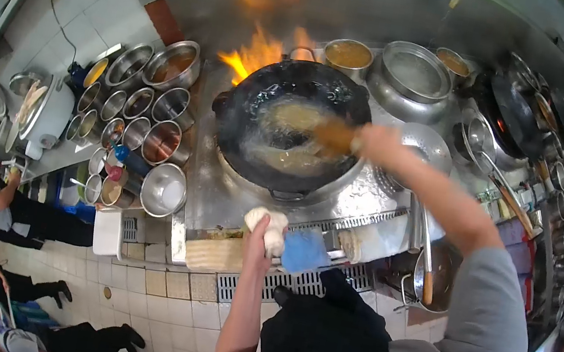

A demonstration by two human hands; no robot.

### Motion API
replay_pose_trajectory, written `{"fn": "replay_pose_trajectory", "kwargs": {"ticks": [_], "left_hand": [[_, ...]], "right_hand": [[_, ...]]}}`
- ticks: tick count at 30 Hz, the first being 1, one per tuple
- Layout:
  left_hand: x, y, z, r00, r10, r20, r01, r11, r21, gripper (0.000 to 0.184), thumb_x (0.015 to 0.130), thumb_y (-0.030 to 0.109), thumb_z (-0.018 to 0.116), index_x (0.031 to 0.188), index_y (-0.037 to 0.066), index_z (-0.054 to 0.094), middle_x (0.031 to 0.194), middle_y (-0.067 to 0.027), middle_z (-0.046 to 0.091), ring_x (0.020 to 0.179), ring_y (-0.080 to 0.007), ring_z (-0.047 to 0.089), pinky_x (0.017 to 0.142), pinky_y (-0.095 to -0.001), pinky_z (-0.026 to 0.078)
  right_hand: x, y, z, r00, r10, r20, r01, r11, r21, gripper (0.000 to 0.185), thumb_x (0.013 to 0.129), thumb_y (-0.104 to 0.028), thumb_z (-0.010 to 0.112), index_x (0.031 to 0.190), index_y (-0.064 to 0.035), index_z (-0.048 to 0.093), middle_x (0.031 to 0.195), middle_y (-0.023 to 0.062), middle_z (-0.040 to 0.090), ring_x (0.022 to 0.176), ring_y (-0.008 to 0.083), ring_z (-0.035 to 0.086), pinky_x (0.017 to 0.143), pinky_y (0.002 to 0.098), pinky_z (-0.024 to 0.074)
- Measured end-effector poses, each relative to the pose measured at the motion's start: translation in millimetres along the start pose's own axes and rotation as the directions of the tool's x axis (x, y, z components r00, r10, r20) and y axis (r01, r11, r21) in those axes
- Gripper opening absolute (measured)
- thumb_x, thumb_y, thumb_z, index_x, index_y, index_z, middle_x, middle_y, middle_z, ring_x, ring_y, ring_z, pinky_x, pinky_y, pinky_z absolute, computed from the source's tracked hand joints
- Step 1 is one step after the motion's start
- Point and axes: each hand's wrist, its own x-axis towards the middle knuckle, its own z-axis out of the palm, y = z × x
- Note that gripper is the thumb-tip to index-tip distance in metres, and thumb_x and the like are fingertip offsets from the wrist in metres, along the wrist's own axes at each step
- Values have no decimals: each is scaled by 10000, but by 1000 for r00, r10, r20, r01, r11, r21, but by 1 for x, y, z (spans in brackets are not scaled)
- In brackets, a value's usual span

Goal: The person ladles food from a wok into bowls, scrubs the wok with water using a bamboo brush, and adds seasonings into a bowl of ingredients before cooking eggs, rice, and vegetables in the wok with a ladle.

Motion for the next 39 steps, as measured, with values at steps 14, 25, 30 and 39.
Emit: {"fn": "replay_pose_trajectory", "kwargs": {"ticks": [14, 25, 30, 39], "left_hand": [[78, 3, 27, 996, -86, -3, 85, 995, -42, 445, 931, 569, 411, 1049, 160, 542, 846, -49, 619, 704, -260, 618, 583, -414, 520], [85, -9, 27, 990, -115, 80, 126, 980, -156, 112, 888, 226, 487, 823, 167, 556, 667, 5, 604, 597, -185, 612, 513, -367, 504], [34, -26, 45, 999, -51, -12, 45, 959, -281, 52, 805, 108, 516, 766, 134, 539, 651, -28, 607, 554, -177, 619, 456, -308, 515], [-16, -32, 54, 984, -165, 65, 176, 861, -478, 54, 764, 140, 583, 801, 122, 549, 678, -72, 613, 523, -232, 582, 425, -368, 470]], "right_hand": [[-143, 19, 10, 854, 521, -11, -306, 519, 798, 485, 834, -418, 613, 1274, -217, 584, 942, 145, 695, 905, 290, 662, 807, 391, 499], [-223, -22, 44, 853, 505, 132, 19, -283, 959, 475, 857, -205, 662, 1306, -100, 549, 742, -8, 626, 495, 36, 477, 425, 215, 374], [-241, -32, 71, 847, 524, 88, 24, -204, 979, 469, 855, -151, 674, 1303, -87, 549, 837, 9, 647, 531, 50, 499, 461, 207, 398], [-253, -32, 17, 844, 528, 94, 5, -183, 983, 466, 868, -87, 635, 1313, -15, 516, 982, 56, 665, 670, 52, 570, 530, 191, 442]]}}
